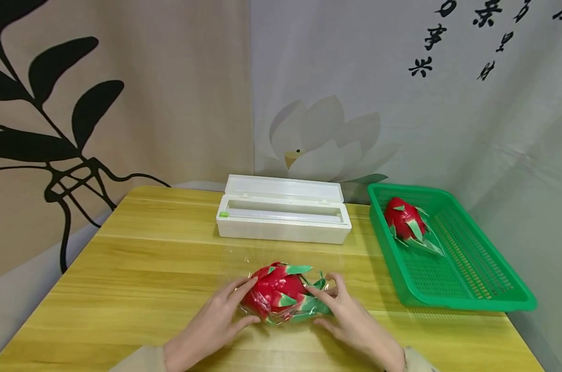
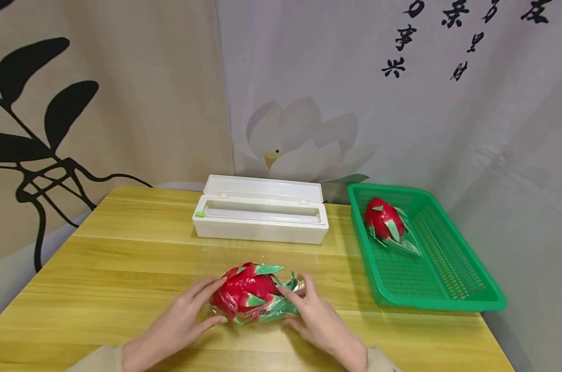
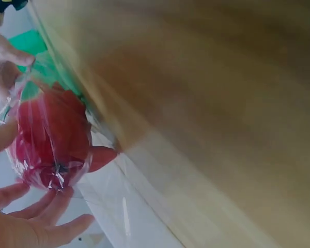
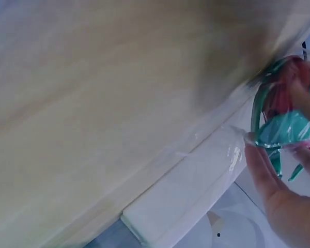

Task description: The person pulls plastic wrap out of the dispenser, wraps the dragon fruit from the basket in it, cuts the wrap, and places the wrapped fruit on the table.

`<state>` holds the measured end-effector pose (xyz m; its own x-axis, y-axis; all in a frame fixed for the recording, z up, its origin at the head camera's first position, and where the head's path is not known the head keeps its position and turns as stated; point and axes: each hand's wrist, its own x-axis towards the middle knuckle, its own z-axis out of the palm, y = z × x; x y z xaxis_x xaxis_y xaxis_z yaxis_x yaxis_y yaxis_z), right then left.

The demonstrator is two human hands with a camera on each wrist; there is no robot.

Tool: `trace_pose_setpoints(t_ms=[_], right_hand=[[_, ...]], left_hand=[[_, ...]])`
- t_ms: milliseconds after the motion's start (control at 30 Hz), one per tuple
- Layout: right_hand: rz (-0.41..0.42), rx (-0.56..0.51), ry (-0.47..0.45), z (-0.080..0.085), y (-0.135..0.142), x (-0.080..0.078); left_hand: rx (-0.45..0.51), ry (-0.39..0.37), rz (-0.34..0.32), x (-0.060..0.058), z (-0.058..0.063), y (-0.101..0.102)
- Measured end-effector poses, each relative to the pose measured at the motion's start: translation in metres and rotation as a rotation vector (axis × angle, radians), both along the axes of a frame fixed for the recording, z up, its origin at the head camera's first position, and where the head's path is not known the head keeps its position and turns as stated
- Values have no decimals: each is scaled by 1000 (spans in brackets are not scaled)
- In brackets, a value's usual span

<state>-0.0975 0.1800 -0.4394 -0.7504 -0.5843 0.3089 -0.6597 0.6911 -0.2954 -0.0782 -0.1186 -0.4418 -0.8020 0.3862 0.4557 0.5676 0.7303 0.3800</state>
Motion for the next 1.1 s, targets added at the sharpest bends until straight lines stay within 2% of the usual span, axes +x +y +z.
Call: trace_pose_setpoints(t_ms=[100, 233, 333, 400, 533, 733, 833, 967, 1067, 1100], right_hand=[[1, -26, 60, -3, -1, -6], [-2, -21, 75, -6, 1, -14], [3, 0, 78, -8, 2, -19], [9, 13, 78, -10, 3, -23], [3, 29, 14, -10, 3, -31], [-3, 13, -142, -4, 3, -45], [-4, -15, -189, 0, 4, -53], [-15, -28, -210, 4, 3, -66], [-31, -45, -294, 8, 2, -77], [-34, -54, -327, 9, 2, -80]], left_hand=[[7, 54, 6, -7, 1, 4], [23, 118, -1, -17, 4, 7], [43, 129, -9, -25, 8, 10], [60, 105, -9, -30, 11, 13], [89, 55, 0, -39, 17, 18], [113, 5, 15, -57, 23, 25], [124, -48, 16, -70, 24, 25], [173, -226, 32, -88, 25, 22], [216, -359, 54, -99, 23, 18], [227, -382, 63, -102, 22, 17]])
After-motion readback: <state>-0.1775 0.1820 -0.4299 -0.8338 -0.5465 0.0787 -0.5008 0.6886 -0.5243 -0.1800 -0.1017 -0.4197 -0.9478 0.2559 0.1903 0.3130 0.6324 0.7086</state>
